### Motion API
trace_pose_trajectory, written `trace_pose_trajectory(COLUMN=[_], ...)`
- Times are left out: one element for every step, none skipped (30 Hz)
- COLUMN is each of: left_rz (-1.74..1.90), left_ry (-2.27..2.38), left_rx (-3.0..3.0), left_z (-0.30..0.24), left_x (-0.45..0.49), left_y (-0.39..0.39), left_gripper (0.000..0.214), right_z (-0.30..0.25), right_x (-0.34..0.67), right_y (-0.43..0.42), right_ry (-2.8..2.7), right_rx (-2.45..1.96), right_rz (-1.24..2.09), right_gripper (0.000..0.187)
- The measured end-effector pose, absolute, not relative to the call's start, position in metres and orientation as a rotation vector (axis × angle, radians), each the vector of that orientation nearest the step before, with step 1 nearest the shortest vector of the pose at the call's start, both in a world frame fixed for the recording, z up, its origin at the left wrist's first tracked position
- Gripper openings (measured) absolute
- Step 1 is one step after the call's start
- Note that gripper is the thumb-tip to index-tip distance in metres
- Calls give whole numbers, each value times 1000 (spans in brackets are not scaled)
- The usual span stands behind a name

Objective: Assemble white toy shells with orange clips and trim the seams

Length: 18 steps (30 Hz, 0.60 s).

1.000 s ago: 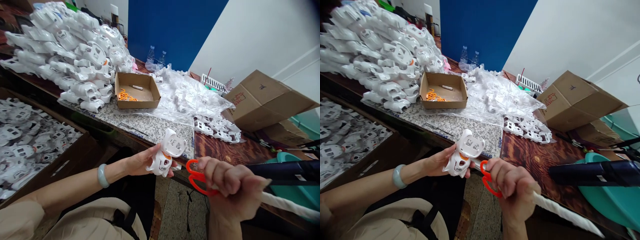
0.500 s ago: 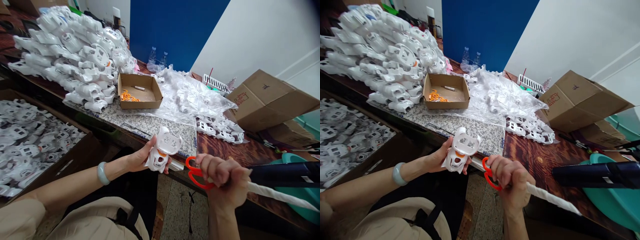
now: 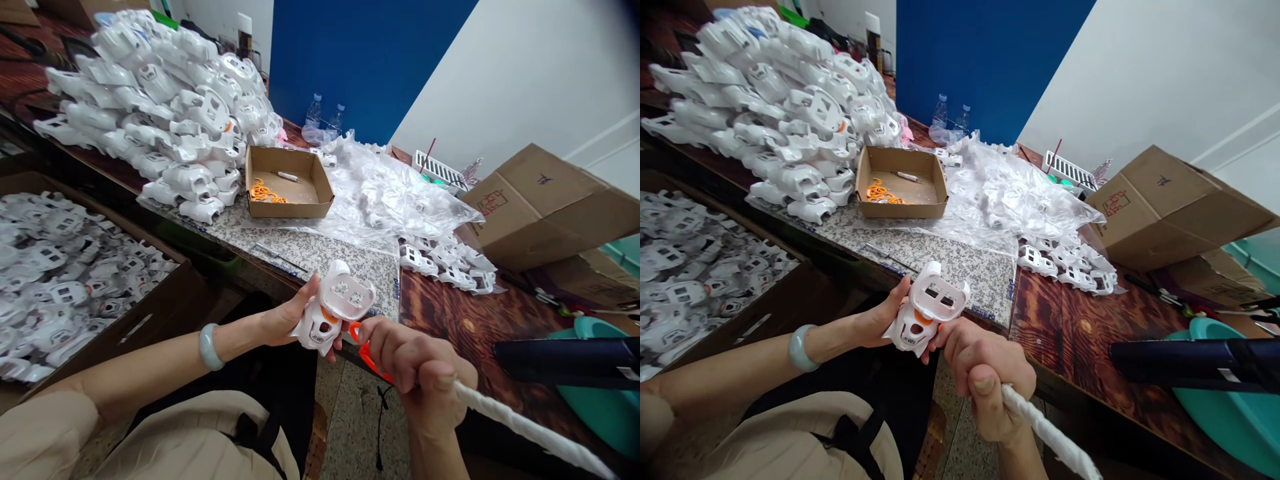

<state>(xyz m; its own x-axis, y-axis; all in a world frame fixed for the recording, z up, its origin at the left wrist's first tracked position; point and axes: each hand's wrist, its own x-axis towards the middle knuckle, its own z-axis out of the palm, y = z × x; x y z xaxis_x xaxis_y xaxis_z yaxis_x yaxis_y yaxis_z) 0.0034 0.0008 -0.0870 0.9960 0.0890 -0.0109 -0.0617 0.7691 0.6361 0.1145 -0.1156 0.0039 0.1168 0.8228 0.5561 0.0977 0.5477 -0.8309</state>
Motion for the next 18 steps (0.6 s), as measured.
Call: trace_pose_trajectory(left_rz=[89, 91, 86, 76, 66, 51, 35, 23, 18, 18, 22, 32, 46, 62, 73, 80, 80, 76], left_ry=[47, 49, 51, 54, 66, 83, 102, 122, 140, 158, 177, 200, 229, 259, 284, 300, 308, 310], left_rx=[695, 706, 717, 728, 735, 741, 746, 752, 756, 759, 760, 761, 761, 761, 764, 771, 781, 793], left_z=[-87, -87, -88, -88, -89, -89, -89, -88, -87, -86, -85, -84, -82, -80, -79, -77, -76, -75], left_x=[3, 4, 4, 5, 6, 6, 7, 8, 9, 9, 10, 10, 10, 10, 10, 10, 10, 10], left_y=[1, 2, 2, 2, 1, 0, -1, -2, -3, -5, -7, -8, -9, -10, -11, -11, -11, -11], left_gripper=[87, 86, 86, 86, 86, 87, 87, 87, 87, 86, 85, 83, 82, 81, 80, 80, 79, 79], right_z=[4, 3, 3, 2, 1, 0, -2, -3, -5, -7, -9, -10, -12, -13, -13, -14, -14, -15], right_x=[115, 114, 113, 112, 111, 110, 109, 108, 108, 108, 107, 107, 106, 105, 104, 103, 101, 100], right_y=[-115, -115, -115, -114, -114, -113, -113, -113, -112, -112, -111, -111, -110, -108, -107, -106, -105, -104], right_ry=[-1374, -1376, -1376, -1383, -1396, -1416, -1443, -1476, -1514, -1556, -1609, -1676, -1759, -1861, -1973, -2079, -2170, -2238], right_rx=[-882, -881, -872, -853, -832, -815, -805, -804, -813, -822, -830, -832, -838, -857, -881, -904, -915, -906], right_rz=[649, 652, 652, 649, 641, 629, 613, 593, 573, 544, 507, 456, 392, 323, 250, 179, 121, 82], right_gripper=[43, 43, 43, 43, 43, 42, 41, 40, 39, 38, 37, 36, 37, 38, 41, 44, 46, 48])
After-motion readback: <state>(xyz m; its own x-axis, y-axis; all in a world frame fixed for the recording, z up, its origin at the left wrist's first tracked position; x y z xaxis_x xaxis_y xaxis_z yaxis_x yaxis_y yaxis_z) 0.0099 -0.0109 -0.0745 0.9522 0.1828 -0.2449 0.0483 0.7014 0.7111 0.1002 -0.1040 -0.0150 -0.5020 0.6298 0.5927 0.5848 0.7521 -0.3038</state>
